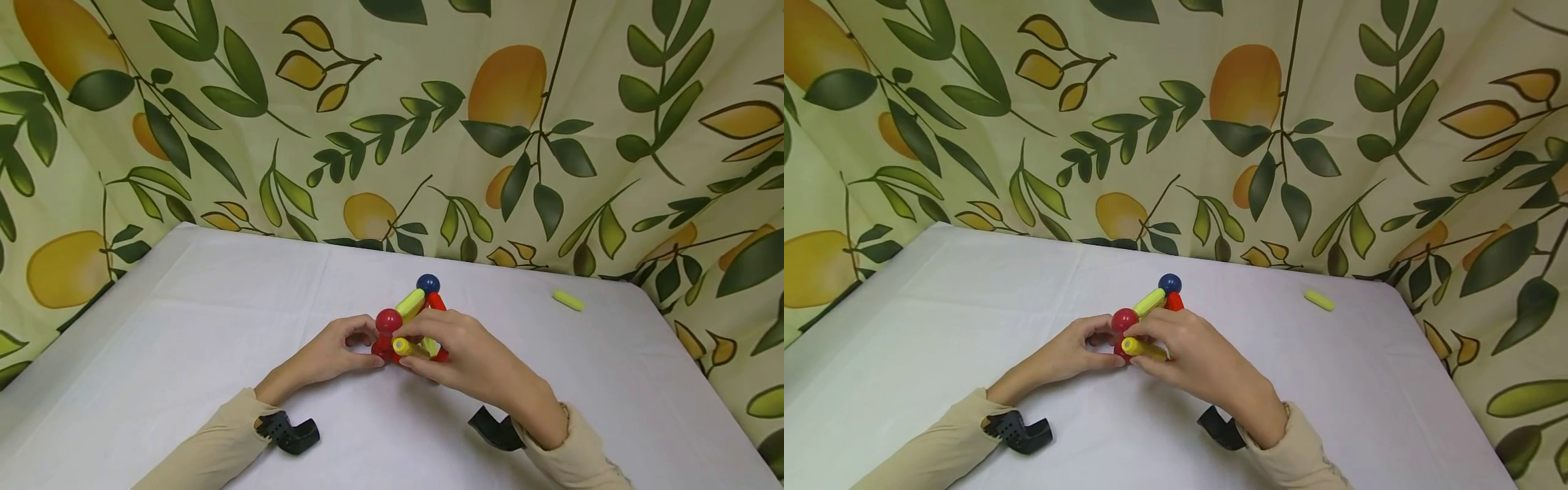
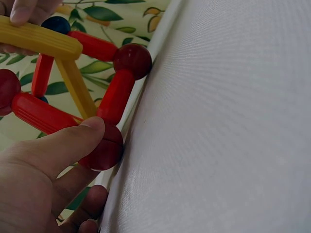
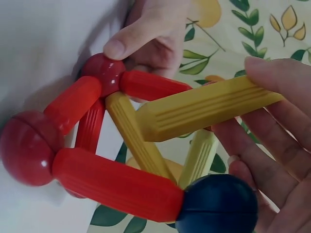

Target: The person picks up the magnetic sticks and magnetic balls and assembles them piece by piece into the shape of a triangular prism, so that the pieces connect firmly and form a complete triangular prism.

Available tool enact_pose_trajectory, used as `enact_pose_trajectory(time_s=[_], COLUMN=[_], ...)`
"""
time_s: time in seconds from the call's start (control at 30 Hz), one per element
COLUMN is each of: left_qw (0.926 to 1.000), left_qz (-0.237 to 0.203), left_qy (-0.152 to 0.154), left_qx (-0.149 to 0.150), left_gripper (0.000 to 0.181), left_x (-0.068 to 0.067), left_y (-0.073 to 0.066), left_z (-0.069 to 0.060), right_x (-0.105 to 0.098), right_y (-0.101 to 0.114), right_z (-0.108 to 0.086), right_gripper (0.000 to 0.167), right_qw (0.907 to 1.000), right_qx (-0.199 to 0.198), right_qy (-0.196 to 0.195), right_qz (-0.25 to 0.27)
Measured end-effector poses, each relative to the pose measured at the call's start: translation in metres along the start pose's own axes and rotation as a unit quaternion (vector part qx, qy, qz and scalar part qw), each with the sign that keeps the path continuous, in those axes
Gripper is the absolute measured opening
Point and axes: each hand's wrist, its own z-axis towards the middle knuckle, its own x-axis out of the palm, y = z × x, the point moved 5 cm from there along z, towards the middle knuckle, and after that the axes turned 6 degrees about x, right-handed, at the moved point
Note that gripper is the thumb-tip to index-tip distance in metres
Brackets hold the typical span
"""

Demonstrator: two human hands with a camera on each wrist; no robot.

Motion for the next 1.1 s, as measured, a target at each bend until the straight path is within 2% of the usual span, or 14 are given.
enact_pose_trajectory(time_s=[0.2,0.43,0.7,0.93,1.1], left_qw=[1.0,1.0,0.9999,1.0,1.0], left_qz=[0.0,0.004,0.009,0.008,0.008], left_qy=[-0.001,0.001,-0.002,-0.003,-0.002], left_qx=[0.001,0.003,0.004,0.004,0.005], left_gripper=[0.029,0.029,0.03,0.03,0.031], left_x=[0.0,0.0,0.0,0.0,0.0], left_y=[0.0,-0.001,-0.001,0.0,-0.001], left_z=[0.0,0.0,0.0,0.0,0.0], right_x=[0.002,0.002,0.005,0.007,0.008], right_y=[-0.004,-0.007,-0.014,-0.015,-0.016], right_z=[0.003,0.004,0.006,0.006,0.005], right_gripper=[0.033,0.03,0.028,0.031,0.033], right_qw=[0.9984,0.994,0.9904,0.9878,0.9866], right_qx=[0.037,0.035,0.044,0.028,0.032], right_qy=[0.022,0.023,0.032,0.014,-0.006], right_qz=[-0.035,-0.101,-0.127,-0.153,-0.16])
